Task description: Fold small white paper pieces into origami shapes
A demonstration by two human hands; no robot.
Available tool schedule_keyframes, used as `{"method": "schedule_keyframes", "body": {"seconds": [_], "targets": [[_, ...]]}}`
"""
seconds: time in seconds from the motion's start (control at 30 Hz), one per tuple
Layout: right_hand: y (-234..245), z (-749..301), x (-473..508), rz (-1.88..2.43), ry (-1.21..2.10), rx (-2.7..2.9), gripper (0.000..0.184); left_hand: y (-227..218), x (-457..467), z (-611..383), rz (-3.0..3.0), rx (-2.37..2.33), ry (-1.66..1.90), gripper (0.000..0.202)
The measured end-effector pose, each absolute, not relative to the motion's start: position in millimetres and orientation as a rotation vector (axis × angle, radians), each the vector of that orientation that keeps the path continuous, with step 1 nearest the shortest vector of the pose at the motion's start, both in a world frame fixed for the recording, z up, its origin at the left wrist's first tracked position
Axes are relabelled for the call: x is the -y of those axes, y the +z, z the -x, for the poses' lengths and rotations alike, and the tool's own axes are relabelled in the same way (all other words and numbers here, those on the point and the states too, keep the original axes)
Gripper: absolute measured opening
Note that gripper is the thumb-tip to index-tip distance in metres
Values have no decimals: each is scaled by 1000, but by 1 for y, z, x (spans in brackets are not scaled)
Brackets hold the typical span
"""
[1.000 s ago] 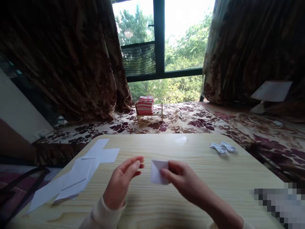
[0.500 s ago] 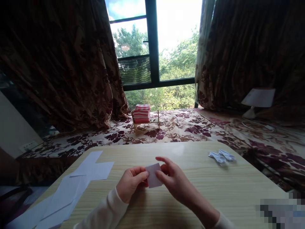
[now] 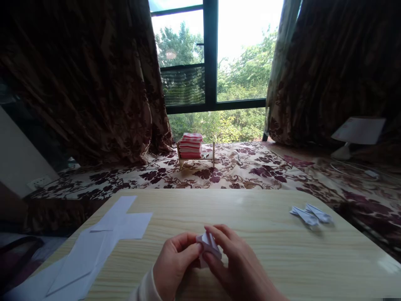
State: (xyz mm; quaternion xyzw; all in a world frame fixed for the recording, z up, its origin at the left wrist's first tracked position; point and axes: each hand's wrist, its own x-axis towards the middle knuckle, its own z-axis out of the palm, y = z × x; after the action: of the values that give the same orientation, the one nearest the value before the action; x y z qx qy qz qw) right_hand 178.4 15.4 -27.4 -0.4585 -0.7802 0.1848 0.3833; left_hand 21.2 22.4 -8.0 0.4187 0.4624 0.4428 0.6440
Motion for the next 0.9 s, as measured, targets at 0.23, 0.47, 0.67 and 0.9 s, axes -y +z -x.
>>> {"method": "schedule_keyframes", "body": {"seconds": [0.23,0.47,0.67,0.9], "targets": [[-25,-176,-18,1246,880,1575,31,-13,-21,-24,-1103,-1130,1068,11],[-11,-174,-15,1162,1258,1252,45,-14,-19,-18,-1679,-1184,1255,36],[-3,-174,-13,1149,1400,1149,53,-8,-17,-12,-1908,-1127,1257,29],[-1,-172,-6,1010,1491,1345,69,-2,-20,-12,-1661,-1177,1257,19]]}}
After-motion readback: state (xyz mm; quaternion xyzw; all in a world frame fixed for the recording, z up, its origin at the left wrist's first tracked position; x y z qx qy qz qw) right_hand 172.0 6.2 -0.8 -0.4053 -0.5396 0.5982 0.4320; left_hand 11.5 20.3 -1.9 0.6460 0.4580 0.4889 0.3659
